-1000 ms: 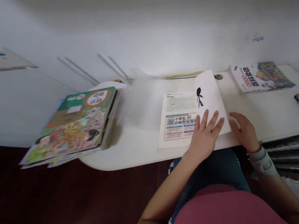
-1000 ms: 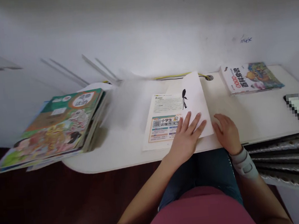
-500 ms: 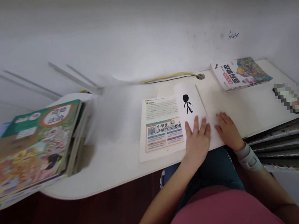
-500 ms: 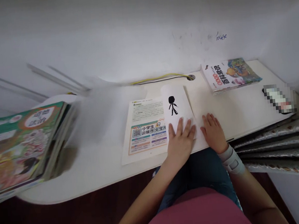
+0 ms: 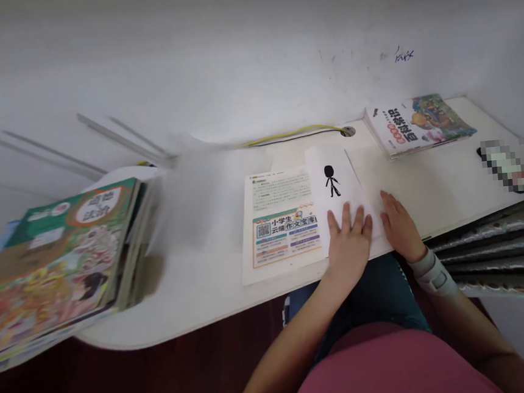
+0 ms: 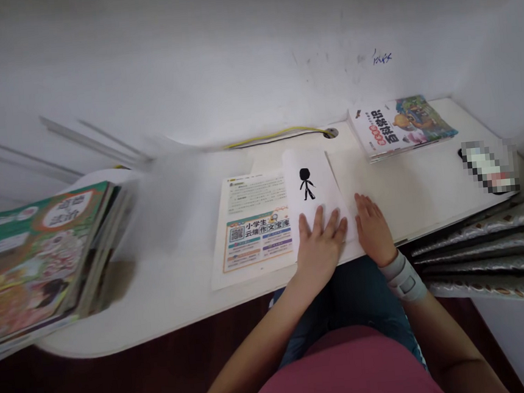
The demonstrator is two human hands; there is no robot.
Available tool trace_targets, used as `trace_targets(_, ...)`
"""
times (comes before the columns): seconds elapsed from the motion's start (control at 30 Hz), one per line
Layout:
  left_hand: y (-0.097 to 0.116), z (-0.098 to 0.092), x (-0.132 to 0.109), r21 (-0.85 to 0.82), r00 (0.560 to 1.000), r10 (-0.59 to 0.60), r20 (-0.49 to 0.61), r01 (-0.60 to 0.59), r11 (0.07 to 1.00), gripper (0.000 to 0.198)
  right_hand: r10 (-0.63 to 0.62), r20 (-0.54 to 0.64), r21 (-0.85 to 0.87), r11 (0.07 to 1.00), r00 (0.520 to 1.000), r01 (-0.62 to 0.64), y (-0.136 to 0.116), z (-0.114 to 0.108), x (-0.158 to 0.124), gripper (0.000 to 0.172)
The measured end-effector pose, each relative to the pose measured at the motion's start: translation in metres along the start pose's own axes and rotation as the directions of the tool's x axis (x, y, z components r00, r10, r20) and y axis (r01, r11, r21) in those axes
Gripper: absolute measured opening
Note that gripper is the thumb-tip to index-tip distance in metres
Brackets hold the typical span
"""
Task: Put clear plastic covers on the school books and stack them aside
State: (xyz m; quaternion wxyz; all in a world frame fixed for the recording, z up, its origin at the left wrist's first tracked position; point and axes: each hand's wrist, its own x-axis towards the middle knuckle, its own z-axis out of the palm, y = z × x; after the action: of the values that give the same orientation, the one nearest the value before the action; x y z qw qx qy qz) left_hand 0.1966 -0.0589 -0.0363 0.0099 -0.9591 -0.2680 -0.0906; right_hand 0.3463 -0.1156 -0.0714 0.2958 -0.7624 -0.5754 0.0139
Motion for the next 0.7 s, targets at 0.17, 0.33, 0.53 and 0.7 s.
trace_targets(0.17,0.0044,-0.0028,0.0008,-0.013,1.000,0.012,0.020,-0.012,1.000,0.042,0.000,-0.022,0.016,1.000,1.000,0.000,0.0012,0.0001,0.0005,0.055)
trace_targets(0.33,0.0015,-0.0056,-0.0018,0.000,0.999,0.009,0.037,-0.009,1.000,0.042,0.020,-0.040,0.042,0.999,0.999,-0.019,0.0010,-0.0001,0.0007,0.053)
trace_targets(0.53,0.0017,-0.0035,-0.0015,0.023,0.999,0.022,0.036,-0.023,0.999,0.041,0.046,-0.079,0.113,0.993,0.996,-0.037,0.0022,-0.0020,-0.0003,0.052)
trace_targets(0.7,0.0034,-0.0094,-0.0022,0.016,0.996,0.059,0.062,-0.060,0.998,0.042,-0.012,-0.071,0.022,1.000,0.997,0.014,0.0010,-0.0005,-0.0026,0.051)
